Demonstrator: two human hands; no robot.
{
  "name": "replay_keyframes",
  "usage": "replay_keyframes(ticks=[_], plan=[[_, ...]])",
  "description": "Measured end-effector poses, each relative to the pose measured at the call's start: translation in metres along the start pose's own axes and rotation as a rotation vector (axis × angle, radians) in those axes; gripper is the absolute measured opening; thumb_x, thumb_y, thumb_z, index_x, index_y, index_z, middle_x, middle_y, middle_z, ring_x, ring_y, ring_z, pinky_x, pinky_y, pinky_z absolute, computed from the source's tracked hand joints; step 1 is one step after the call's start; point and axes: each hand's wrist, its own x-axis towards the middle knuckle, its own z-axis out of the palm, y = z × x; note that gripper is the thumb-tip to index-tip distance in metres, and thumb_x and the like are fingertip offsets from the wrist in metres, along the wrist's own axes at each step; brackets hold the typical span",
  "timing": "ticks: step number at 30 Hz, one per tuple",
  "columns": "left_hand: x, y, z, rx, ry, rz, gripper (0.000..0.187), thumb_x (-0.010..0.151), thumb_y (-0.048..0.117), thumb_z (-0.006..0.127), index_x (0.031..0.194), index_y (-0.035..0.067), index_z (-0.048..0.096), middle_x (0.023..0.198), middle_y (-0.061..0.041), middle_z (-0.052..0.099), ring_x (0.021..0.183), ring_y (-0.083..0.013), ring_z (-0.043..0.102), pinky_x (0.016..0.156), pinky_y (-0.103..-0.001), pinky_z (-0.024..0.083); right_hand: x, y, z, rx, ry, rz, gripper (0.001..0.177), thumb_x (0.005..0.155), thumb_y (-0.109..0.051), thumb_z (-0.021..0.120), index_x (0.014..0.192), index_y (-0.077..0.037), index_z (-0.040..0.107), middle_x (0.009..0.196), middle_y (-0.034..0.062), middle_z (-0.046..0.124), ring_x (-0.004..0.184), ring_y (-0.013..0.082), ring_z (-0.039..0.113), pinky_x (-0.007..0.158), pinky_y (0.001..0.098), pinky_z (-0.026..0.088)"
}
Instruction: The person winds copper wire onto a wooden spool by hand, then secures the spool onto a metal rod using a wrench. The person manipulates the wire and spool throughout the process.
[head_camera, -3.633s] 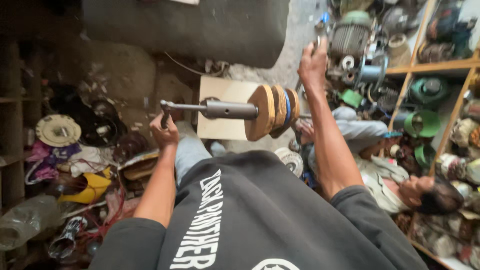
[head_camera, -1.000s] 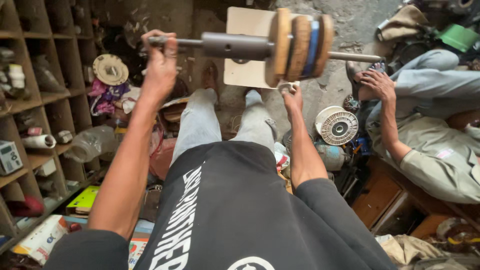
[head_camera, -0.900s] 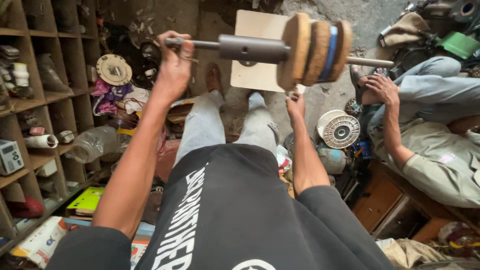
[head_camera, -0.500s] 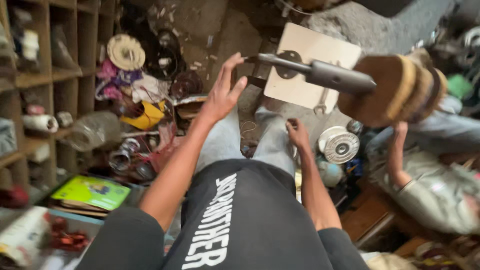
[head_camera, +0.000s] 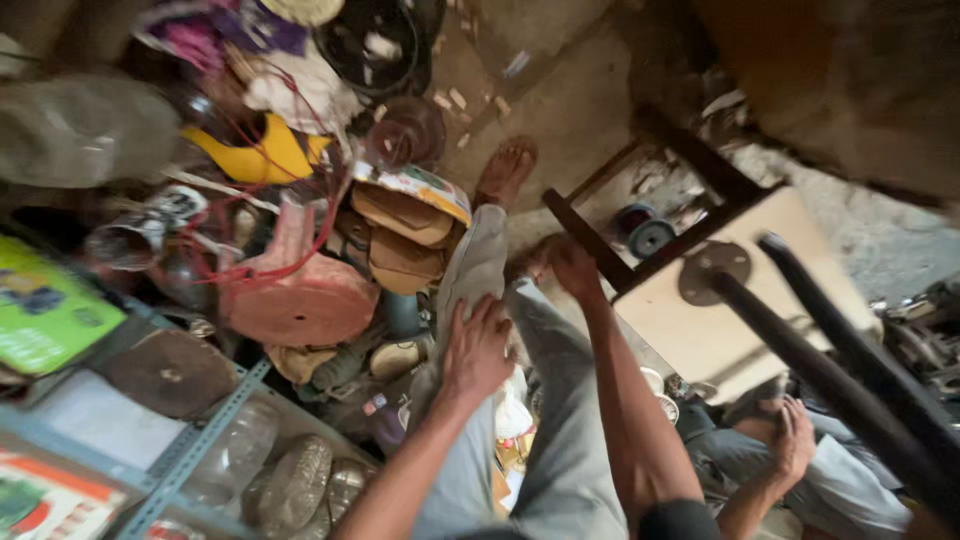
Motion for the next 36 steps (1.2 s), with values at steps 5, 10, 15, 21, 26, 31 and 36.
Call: replay_keyframes(ticks=[5,10,15,21,26,31,36], plan=[[-0.002,-0.012,0.021,-0.088,0.009,-0.096,0.040,0.089,0.035,0.062,0.112,0.004,0.072,0.136,-0.012,0.059,0.140,-0.0256,0.041,0.116,-0.057,0.021,0.110,0.067,0.072,-0.317,0.040,0.018,0.030,0.086,-0.030,0.066,0.110,-0.014,0.073,0.114,0.0244,0.069,0.110,0.0451,0.065,0.095,0.0500,0.051],[-0.001,-0.029,0.044,-0.223,0.033,-0.196,0.033,0.090,0.031,0.059,0.110,0.008,0.072,0.134,-0.008,0.061,0.140,-0.0229,0.043,0.116,-0.058,0.021,0.153,0.105,0.100,-0.388,0.039,-0.035,0.046,0.082,-0.030,0.073,0.120,-0.006,0.064,0.120,0.0370,0.061,0.113,0.0556,0.058,0.094,0.0571,0.047],[-0.015,-0.026,0.058,-0.191,0.109,-0.200,0.032,0.086,0.031,0.062,0.106,0.007,0.072,0.131,-0.009,0.063,0.136,-0.0241,0.048,0.111,-0.059,0.024,0.099,0.063,0.098,-0.447,-0.079,0.186,0.038,0.093,-0.031,0.062,0.125,-0.008,0.063,0.110,0.0321,0.065,0.105,0.0513,0.062,0.088,0.0557,0.049],[-0.019,-0.015,0.039,-0.206,0.244,-0.164,0.027,0.088,0.031,0.063,0.099,0.008,0.071,0.124,-0.007,0.068,0.131,-0.0254,0.053,0.113,-0.058,0.028,-0.046,-0.051,0.035,-0.379,-0.167,0.173,0.033,0.107,-0.031,0.049,0.130,-0.011,0.062,0.099,0.0263,0.069,0.095,0.0462,0.067,0.082,0.0540,0.050],[-0.016,-0.012,0.042,-0.348,0.271,-0.109,0.039,0.097,0.038,0.058,0.113,0.003,0.067,0.119,-0.012,0.069,0.120,-0.0289,0.058,0.111,-0.054,0.033,-0.157,-0.076,-0.001,-0.178,-0.147,-0.082,0.025,0.100,-0.024,0.059,0.109,-0.001,0.066,0.100,0.0253,0.068,0.093,0.0461,0.064,0.077,0.0502,0.051],[0.005,0.001,0.049,-0.645,0.336,-0.185,0.050,0.105,0.040,0.049,0.135,0.001,0.058,0.112,-0.018,0.069,0.106,-0.0317,0.063,0.100,-0.046,0.043,-0.227,-0.120,-0.021,-0.233,-0.378,-0.204,0.017,0.078,-0.003,0.062,0.095,-0.005,0.067,0.090,0.0152,0.063,0.092,0.0374,0.062,0.083,0.0445,0.051],[0.007,0.013,-0.001,-1.321,0.207,-0.430,0.039,0.107,0.035,0.041,0.130,0.012,0.063,0.079,-0.009,0.061,0.068,-0.0218,0.065,0.065,-0.034,0.052,-0.268,-0.175,-0.045,-0.236,-0.270,-0.178,0.017,0.083,-0.002,0.064,0.100,-0.003,0.066,0.109,0.0157,0.067,0.106,0.0377,0.063,0.087,0.0448,0.051]])
